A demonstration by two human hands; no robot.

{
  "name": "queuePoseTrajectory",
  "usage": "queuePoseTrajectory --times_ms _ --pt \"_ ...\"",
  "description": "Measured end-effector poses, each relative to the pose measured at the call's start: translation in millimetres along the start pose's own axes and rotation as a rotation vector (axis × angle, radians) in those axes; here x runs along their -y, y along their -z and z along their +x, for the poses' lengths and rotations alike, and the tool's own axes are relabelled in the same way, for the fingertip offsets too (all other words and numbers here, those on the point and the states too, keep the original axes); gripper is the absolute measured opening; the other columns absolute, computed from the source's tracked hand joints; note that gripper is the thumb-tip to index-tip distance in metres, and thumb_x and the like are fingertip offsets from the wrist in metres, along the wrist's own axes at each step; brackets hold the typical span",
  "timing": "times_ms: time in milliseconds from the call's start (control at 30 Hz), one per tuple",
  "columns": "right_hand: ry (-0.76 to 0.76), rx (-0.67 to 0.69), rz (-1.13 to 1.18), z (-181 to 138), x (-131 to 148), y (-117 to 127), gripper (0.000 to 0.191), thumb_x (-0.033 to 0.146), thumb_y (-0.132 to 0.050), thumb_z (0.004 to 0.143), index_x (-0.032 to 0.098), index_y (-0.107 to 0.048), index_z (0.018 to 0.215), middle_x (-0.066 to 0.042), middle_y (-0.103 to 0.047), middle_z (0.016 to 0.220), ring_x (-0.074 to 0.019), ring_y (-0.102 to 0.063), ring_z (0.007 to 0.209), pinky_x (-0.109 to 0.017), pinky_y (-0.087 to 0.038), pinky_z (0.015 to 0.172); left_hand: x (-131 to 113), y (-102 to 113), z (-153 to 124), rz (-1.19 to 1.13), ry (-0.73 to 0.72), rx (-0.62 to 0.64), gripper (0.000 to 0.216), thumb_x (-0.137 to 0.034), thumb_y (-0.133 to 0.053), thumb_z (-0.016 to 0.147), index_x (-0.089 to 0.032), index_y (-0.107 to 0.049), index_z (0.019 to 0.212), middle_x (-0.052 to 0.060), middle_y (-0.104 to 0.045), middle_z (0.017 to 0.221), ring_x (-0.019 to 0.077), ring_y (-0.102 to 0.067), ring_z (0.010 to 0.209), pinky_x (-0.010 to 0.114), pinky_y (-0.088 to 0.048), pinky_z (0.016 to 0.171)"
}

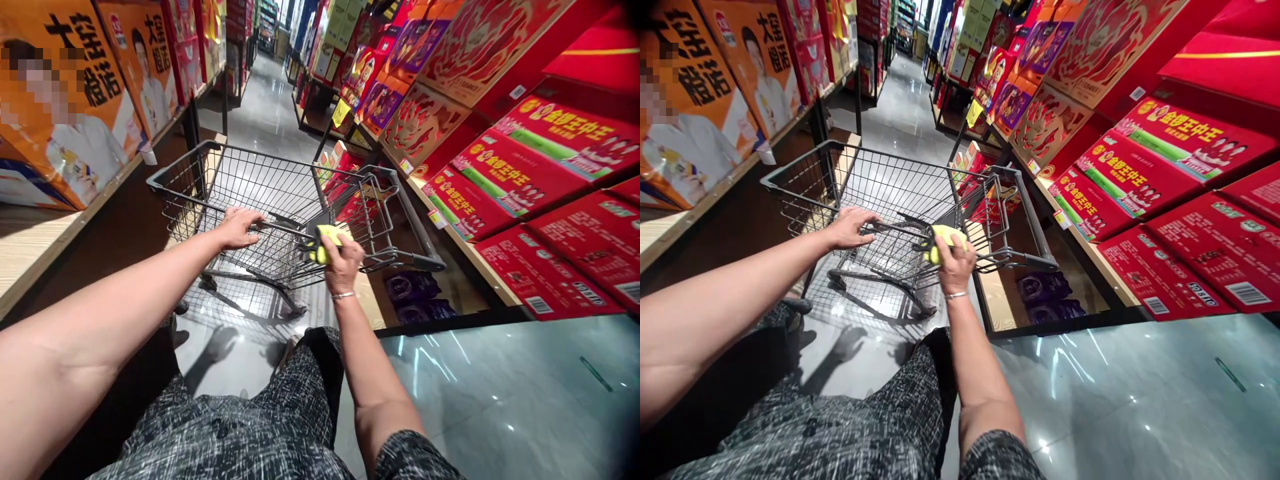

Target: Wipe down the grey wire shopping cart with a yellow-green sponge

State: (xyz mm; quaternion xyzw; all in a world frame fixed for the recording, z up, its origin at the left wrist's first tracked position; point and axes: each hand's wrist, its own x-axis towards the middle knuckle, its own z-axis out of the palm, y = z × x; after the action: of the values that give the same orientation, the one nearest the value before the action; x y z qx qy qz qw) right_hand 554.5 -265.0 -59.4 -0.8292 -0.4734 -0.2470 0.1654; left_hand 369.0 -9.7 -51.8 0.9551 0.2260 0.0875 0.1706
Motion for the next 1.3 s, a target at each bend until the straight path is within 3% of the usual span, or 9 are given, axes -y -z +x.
queuePoseTrajectory --times_ms 167,333,500,633,867,1033,1133,1200,1300 --pt "-0.166 -0.053 -0.087 -29.3 -38.0 12.0 0.046 0.02 -0.046 0.093 0.038 -0.063 0.132 -0.009 -0.045 0.14 -0.0325 -0.032 0.13 -0.054 -0.034 0.109 -15.7 9.1 0.0 0.03 0.027 0.06 0.049 -0.043 -0.052 0.083 -0.025 -0.055 0.129 0.007 -0.057 0.135 0.0297 -0.045 0.13 0.05 -0.015 0.116" --pt "-0.107 0.051 -0.003 -37.3 22.4 -47.3 0.048 0.019 -0.046 0.094 0.041 -0.061 0.134 -0.008 -0.049 0.135 -0.0318 -0.034 0.128 -0.054 -0.033 0.109 -34.2 -0.7 2.1 -0.009 -0.097 0.039 0.046 -0.045 -0.037 0.094 -0.03 -0.054 0.134 0.002 -0.061 0.132 0.0246 -0.047 0.127 0.047 -0.017 0.113" --pt "0.141 0.418 0.065 -72.5 83.6 -122.3 0.043 0.024 -0.04 0.1 0.041 -0.058 0.135 -0.003 -0.052 0.141 -0.0266 -0.039 0.12 -0.049 -0.037 0.1 -29.0 -7.0 6.0 -0.047 -0.088 0.015 0.045 -0.048 -0.03 0.097 -0.031 -0.061 0.125 0.002 -0.065 0.123 0.0257 -0.05 0.119 0.046 -0.021 0.105" --pt "0.292 0.541 0.086 -95.2 102.7 -146.4 0.029 0.024 -0.054 0.095 0.04 -0.069 0.115 0.003 -0.061 0.131 -0.0215 -0.045 0.114 -0.041 -0.038 0.095 -24.3 -7.7 7.6 -0.077 -0.089 0.003 0.048 -0.049 -0.024 0.099 -0.033 -0.061 0.124 0.0 -0.065 0.123 0.0255 -0.05 0.118 0.045 -0.021 0.104" --pt "0.324 0.473 0.053 -76.1 43.0 -87.3 0.035 0.027 -0.05 0.098 0.041 -0.064 0.127 -0.002 -0.058 0.135 -0.0244 -0.043 0.119 -0.041 -0.039 0.092 -18.3 -1.2 5.2 -0.055 -0.05 0.002 0.05 -0.047 -0.023 0.099 -0.029 -0.064 0.12 0.003 -0.065 0.12 0.0263 -0.049 0.118 0.047 -0.022 0.105" --pt "0.08 -0.161 -0.019 -59.3 -30.2 -6.5 0.035 0.024 -0.058 0.094 0.043 -0.068 0.121 -0.005 -0.059 0.124 -0.0263 -0.04 0.119 -0.045 -0.038 0.102 -17.4 8.8 2.1 -0.031 -0.022 0.055 0.051 -0.051 -0.022 0.1 -0.026 -0.064 0.117 0.004 -0.064 0.12 0.0261 -0.048 0.122 0.05 -0.018 0.111" --pt "-0.085 -0.376 -0.013 -61.9 -37.6 2.8 0.033 0.023 -0.057 0.093 0.038 -0.071 0.119 -0.009 -0.053 0.123 -0.029 -0.036 0.122 -0.049 -0.038 0.104 -25.7 7.8 0.1 -0.02 -0.042 0.017 0.049 -0.054 -0.027 0.099 -0.029 -0.061 0.123 0.002 -0.06 0.132 0.0261 -0.037 0.137 0.054 -0.003 0.117" --pt "-0.165 -0.255 0.009 -70.4 -20.2 -14.7 0.033 0.022 -0.053 0.094 0.035 -0.073 0.116 -0.01 -0.052 0.122 -0.03 -0.037 0.121 -0.051 -0.038 0.104 -33.5 3.3 -0.4 -0.041 -0.094 0.001 0.049 -0.054 -0.027 0.1 -0.032 -0.054 0.134 -0.001 -0.054 0.141 0.0244 -0.031 0.142 0.054 0.002 0.118" --pt "-0.143 0.271 0.062 -88.8 26.9 -59.0 0.039 0.019 -0.043 0.096 0.032 -0.068 0.124 -0.012 -0.052 0.128 -0.0302 -0.04 0.12 -0.053 -0.039 0.102 -42.4 -5.0 1.3 -0.076 -0.167 0.028 0.048 -0.05 -0.027 0.1 -0.032 -0.05 0.139 0.0 -0.055 0.142 0.0227 -0.038 0.138 0.051 -0.002 0.118"
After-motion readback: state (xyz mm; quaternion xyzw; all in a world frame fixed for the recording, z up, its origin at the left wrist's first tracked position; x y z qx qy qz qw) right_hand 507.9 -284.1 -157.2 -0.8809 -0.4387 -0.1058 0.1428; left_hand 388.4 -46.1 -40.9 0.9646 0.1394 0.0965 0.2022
